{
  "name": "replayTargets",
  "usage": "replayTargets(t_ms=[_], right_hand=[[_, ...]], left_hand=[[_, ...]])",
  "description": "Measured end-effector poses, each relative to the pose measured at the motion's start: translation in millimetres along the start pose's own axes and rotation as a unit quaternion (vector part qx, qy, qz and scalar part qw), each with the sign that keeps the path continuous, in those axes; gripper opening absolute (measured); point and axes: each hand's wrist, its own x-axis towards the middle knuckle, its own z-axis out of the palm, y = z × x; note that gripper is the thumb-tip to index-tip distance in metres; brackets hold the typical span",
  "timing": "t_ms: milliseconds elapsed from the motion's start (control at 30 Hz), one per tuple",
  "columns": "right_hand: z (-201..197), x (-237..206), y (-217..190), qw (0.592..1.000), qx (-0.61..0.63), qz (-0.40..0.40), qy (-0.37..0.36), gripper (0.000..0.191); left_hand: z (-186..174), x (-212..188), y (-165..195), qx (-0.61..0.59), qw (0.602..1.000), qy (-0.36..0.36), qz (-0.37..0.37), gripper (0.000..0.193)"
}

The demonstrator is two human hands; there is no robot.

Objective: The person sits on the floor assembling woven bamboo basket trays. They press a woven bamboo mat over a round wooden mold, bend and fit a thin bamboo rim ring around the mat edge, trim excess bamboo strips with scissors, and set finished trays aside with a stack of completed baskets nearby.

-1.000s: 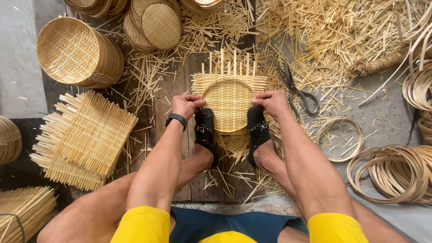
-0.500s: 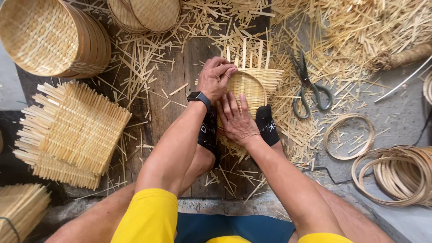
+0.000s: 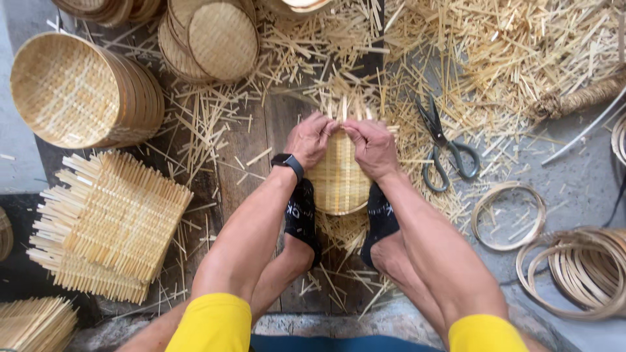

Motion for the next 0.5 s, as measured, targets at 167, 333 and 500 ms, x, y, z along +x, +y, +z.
replayTargets(t_ms=[167, 333, 500], right_hand=[[2, 30, 21, 0.982, 0.161, 0.097, -0.019, 0.017], [-3, 15, 32, 0.948, 0.312, 0.052, 0.035, 0.022], [-98, -34, 45, 0.964, 0.246, 0.069, 0.069, 0.03]], left_hand=[[9, 32, -13, -0.154, 0.977, -0.018, -0.146, 0.026], [19, 16, -6, -0.151, 0.977, 0.0, -0.149, 0.032], [11, -20, 28, -0.068, 0.978, -0.109, -0.164, 0.066]])
